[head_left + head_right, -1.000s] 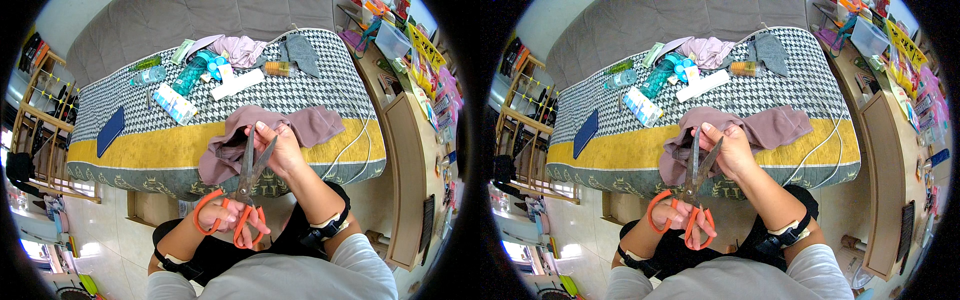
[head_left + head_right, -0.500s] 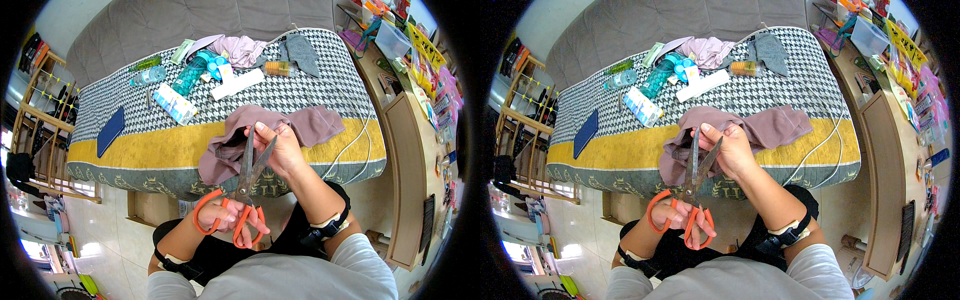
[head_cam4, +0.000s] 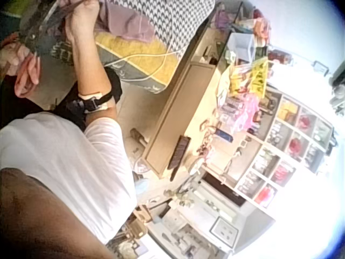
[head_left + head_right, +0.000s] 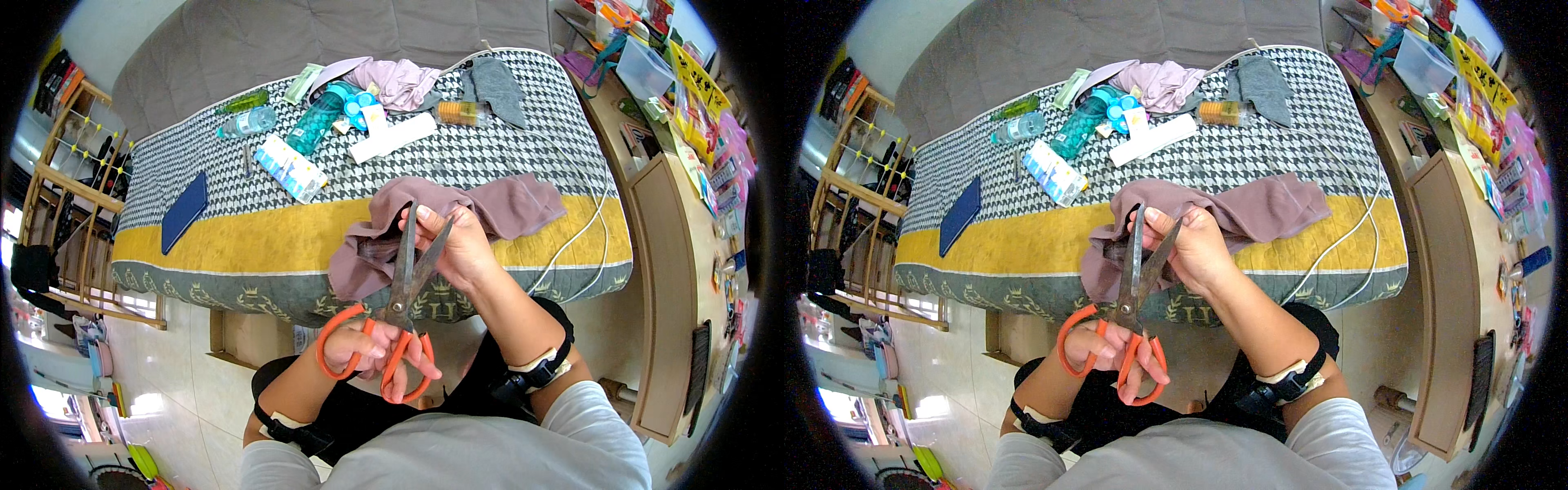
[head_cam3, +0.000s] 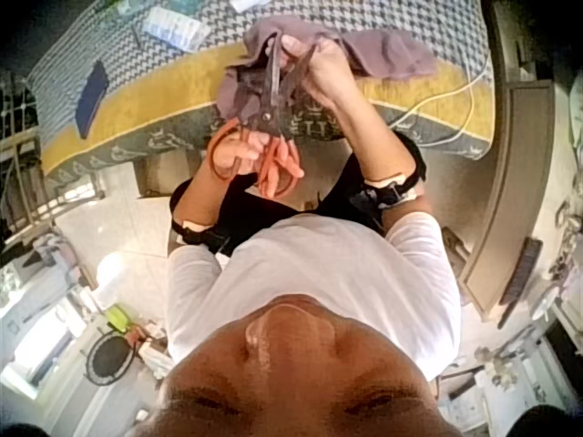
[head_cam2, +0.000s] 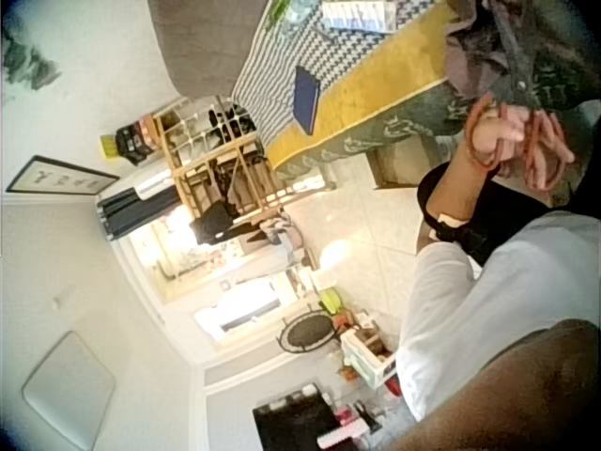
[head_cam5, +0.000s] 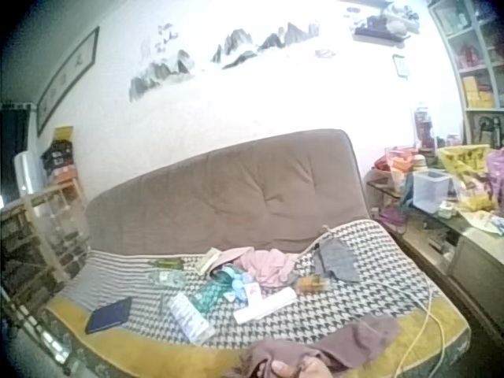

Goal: The person uses orange-handled scissors to cut a piece of mauve fabric on a bed. They repeatedly pick up the scissors, cut sections of the fabric, and then put the scissors down to adjust the fabric with their hands.

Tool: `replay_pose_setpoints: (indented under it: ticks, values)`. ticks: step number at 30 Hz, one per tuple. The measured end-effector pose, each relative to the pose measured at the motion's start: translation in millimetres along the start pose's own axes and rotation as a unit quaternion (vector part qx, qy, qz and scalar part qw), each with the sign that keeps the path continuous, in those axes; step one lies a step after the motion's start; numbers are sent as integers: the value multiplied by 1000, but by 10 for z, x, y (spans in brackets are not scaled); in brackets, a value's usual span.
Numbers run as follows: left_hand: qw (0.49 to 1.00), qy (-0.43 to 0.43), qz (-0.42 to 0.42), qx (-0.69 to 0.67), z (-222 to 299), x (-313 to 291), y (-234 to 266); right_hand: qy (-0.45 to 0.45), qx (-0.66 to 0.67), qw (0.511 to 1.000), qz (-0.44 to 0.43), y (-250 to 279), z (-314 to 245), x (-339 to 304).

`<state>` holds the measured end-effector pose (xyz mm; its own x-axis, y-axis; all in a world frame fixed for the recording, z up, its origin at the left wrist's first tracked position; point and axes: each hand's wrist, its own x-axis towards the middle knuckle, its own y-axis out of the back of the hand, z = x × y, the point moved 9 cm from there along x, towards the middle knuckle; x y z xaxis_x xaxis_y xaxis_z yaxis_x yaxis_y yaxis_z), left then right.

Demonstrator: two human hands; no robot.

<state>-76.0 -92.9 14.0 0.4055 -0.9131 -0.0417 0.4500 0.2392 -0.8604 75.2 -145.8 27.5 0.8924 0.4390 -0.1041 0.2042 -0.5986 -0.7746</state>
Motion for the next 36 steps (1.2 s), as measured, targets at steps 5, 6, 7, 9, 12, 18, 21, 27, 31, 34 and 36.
replay_pose_setpoints:
  ticks: [5,6,7,9,12,18,21,27,31,34,36]
  values:
    - [999,-17,-33,26,33,-6,-20,-33,2,999,-27,-34,88,6]
    - [1000,-13,-22,19,34,0,-13,-42,0,999,-33,-33,111,10]
    - [1000,-9,-10,11,32,2,-13,-38,-9,999,-34,-34,106,11]
    - [1000,-8,-3,16,34,0,-5,-32,-26,998,-36,-43,98,12]
    - [998,-18,-4,57,49,-2,24,-23,-20,999,-15,-30,102,15]
    - [988,-74,-93,102,249,-83,-68,-155,-166,974,-9,148,603,-26]
    - [993,-76,-61,66,359,-160,-90,-45,-72,996,5,89,215,66]
    - [996,-36,-46,64,116,-136,35,17,-14,999,39,167,-14,87]
    - [999,-16,-26,42,17,-76,85,32,46,998,41,180,-69,66]
    - [1000,-16,-2,24,41,-19,40,28,45,997,49,210,-102,59]
    - [1000,-14,0,23,28,-8,52,22,42,998,45,193,-121,60]
